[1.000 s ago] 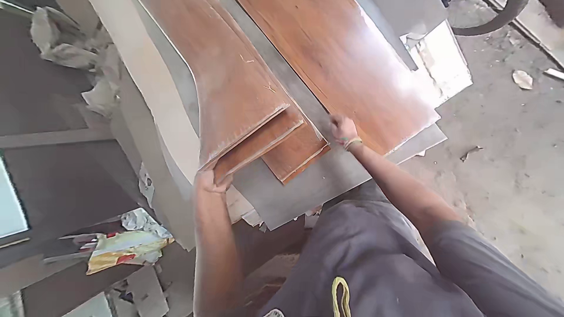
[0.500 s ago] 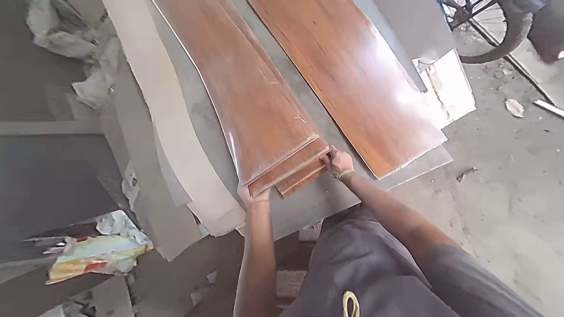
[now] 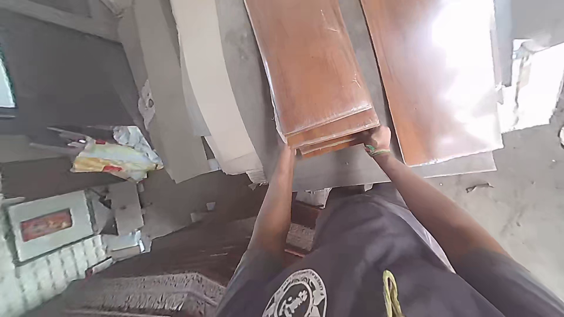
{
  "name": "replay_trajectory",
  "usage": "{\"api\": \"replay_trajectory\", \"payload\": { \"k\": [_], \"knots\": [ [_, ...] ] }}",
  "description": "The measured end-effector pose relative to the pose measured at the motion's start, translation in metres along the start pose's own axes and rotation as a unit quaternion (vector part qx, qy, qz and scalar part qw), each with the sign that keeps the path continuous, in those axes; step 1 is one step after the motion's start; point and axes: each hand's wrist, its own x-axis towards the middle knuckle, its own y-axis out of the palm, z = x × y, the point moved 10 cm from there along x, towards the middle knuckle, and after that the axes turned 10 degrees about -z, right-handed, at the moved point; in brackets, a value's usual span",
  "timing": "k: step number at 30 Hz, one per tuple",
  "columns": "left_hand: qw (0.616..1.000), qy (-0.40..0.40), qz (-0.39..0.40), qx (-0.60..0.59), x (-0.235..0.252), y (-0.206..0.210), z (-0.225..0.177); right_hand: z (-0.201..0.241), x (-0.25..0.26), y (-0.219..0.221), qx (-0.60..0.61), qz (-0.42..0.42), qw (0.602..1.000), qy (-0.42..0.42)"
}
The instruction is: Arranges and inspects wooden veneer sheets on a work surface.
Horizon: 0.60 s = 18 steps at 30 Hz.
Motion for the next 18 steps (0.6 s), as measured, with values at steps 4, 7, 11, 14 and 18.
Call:
{"api": "replay_trajectory", "payload": {
  "k": [4,7,11,14,18],
  "knots": [
    [0.993,-0.084,-0.004,-0.078,-0.005,0.004,0.011,0.011,0.004,-0.017,0.080,-0.042,0.996,-0.027],
    [0.999,-0.052,0.002,-0.012,-0.005,-0.001,0.004,0.012,0.009,-0.019,0.098,-0.039,0.993,-0.044],
    [0.998,-0.041,-0.009,0.041,0.001,-0.007,-0.004,0.008,0.013,-0.014,0.086,-0.016,0.995,-0.046],
    [0.997,-0.049,-0.043,0.044,0.009,-0.009,0.002,0.015,0.012,-0.019,0.091,-0.004,0.995,-0.047],
    [0.995,-0.062,-0.056,0.061,0.009,-0.010,0.004,0.017,0.015,-0.021,0.070,0.017,0.996,-0.045]
  ]
}}
